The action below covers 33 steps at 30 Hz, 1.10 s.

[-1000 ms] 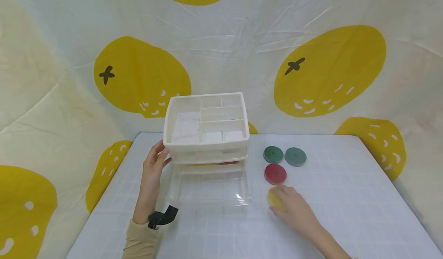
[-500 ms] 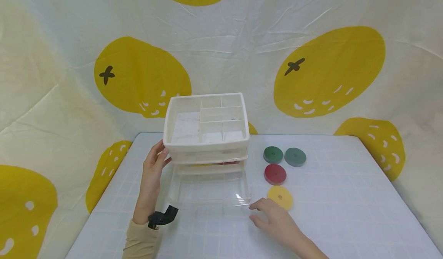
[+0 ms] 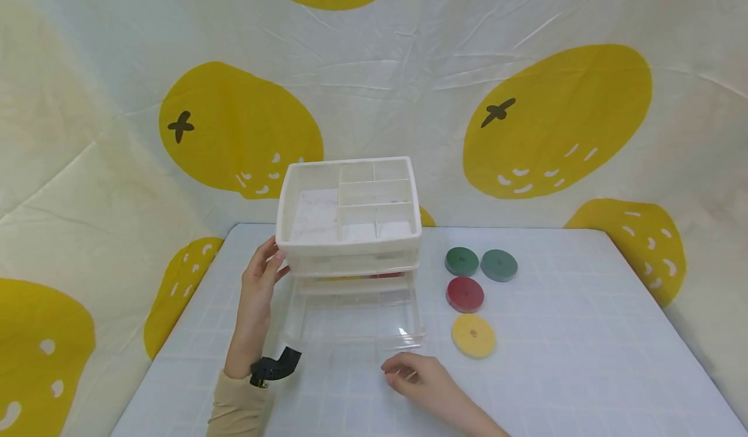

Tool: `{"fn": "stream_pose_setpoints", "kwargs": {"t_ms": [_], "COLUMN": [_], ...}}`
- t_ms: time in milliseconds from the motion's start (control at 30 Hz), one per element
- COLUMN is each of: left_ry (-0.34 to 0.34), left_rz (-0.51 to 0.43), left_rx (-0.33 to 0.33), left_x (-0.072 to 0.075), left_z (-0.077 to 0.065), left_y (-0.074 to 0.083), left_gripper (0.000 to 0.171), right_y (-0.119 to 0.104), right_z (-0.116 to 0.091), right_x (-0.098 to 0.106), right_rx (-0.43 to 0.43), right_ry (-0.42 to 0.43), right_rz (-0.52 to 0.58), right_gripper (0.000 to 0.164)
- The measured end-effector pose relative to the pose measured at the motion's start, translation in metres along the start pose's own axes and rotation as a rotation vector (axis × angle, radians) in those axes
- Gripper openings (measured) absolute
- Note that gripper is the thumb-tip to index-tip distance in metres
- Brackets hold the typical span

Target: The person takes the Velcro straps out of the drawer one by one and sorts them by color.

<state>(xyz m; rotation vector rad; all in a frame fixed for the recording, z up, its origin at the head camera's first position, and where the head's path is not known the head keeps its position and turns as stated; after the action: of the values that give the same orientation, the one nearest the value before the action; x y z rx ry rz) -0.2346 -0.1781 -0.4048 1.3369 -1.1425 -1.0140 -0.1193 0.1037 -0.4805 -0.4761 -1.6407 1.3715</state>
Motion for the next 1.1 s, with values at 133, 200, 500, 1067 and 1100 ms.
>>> {"fn": "stream_pose_setpoints", "kwargs": {"t_ms": [133, 200, 500, 1067, 1100], "left_ry": [-0.003, -0.005, 0.0, -0.005, -0.003], "left_rz": [-0.002, -0.003, 0.005, 0.003, 0.003], "left_rx": [0.001, 0.002, 0.003, -0.002, -0.002], "left_x": [0.0, 0.0, 0.0, 0.0, 0.0], "left_z": [0.0, 0.001, 0.001, 0.0, 0.0], "left_y": [-0.001, -0.001, -0.001, 0.0, 0.0], "left_gripper": [0.04, 0.04, 0.04, 0.04, 0.039], "right_y": [-0.001, -0.001, 0.0, 0.002, 0.001], "right_z": [0.011, 0.016, 0.031, 0.041, 0.041], "right_x": [-0.013, -0.019, -0.035, -0.054, -0.054], "right_rx": [-0.05, -0.074, -0.095, -0.144, -0.139], "right_ry": [-0.021, -0.03, -0.049, 0.002, 0.003], "right_rz": [0.196, 0.28, 0.442, 0.803, 0.825], "right_gripper": [0.036, 0.039, 0.045, 0.056, 0.056]}}
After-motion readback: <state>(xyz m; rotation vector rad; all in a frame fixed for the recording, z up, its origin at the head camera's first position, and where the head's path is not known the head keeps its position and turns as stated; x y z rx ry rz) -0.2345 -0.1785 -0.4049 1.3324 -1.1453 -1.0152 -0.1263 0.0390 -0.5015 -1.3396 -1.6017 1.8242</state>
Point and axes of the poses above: each hand's wrist, its own z-axis towards the middle knuckle, its own x-axis out of the back of the hand, y = z × x, the point moved 5 cm from there along z, towards the middle knuckle, and after that the axes turned 13 degrees about x, right-handed, at the moved point
